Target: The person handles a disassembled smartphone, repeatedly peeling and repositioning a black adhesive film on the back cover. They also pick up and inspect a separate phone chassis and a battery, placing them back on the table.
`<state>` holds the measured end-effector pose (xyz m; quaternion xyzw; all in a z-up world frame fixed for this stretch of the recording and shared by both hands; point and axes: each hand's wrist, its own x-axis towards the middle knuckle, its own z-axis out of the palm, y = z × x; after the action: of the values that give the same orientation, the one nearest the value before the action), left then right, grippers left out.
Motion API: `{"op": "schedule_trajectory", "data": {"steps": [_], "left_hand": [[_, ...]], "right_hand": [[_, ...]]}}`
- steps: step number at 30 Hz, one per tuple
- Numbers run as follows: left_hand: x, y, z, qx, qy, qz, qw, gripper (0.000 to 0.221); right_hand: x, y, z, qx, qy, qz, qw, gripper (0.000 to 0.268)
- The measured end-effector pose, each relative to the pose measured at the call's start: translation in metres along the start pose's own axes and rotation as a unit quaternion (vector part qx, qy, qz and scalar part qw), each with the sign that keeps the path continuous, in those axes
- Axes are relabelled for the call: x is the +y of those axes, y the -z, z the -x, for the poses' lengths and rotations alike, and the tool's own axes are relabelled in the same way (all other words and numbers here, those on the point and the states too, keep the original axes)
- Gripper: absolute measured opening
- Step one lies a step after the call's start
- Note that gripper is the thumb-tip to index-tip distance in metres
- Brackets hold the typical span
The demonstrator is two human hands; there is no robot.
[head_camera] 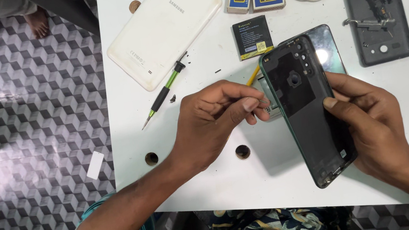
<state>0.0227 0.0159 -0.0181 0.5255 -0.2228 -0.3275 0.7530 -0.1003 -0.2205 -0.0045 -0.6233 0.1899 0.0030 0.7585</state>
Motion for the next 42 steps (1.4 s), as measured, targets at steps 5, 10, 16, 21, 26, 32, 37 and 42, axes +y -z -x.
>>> {"op": "schedule_trajectory", "data": {"steps": [5, 10, 16, 21, 26, 32, 37, 42], "left_hand": [[0.002, -0.001, 0.0, 0.001, -0.013, -0.029, 1.0, 0.016], [0.003, -0.001, -0.001, -0.005, -0.019, -0.041, 0.999, 0.018], [0.006, -0.002, 0.004, -0.006, -0.029, -0.089, 0.996, 0.018], [0.009, -0.001, 0.006, -0.018, -0.032, -0.075, 0.996, 0.02], [0.009, -0.002, 0.007, -0.026, -0.049, -0.063, 0.996, 0.017], [0.01, -0.003, 0.007, -0.024, -0.067, -0.057, 0.996, 0.016], [0.009, -0.005, 0.007, -0.013, -0.057, -0.058, 0.997, 0.016], [0.009, -0.005, 0.007, -0.009, -0.047, -0.057, 0.997, 0.016]], "right_hand": [[0.0, 0.0, -0.001, 0.001, -0.001, -0.005, 1.0, 0.051], [0.001, 0.002, -0.002, -0.001, -0.003, -0.005, 1.0, 0.05], [0.002, 0.001, -0.001, 0.007, -0.001, 0.011, 1.0, 0.05], [0.004, 0.0, 0.0, 0.001, 0.047, 0.04, 0.998, 0.051], [0.007, 0.001, 0.002, 0.011, 0.072, 0.085, 0.994, 0.05], [0.011, 0.004, 0.004, 0.024, 0.108, 0.115, 0.987, 0.049], [0.013, 0.005, 0.007, 0.049, 0.155, 0.17, 0.972, 0.047], [0.012, 0.0, 0.009, 0.054, 0.216, 0.234, 0.946, 0.043]]}}
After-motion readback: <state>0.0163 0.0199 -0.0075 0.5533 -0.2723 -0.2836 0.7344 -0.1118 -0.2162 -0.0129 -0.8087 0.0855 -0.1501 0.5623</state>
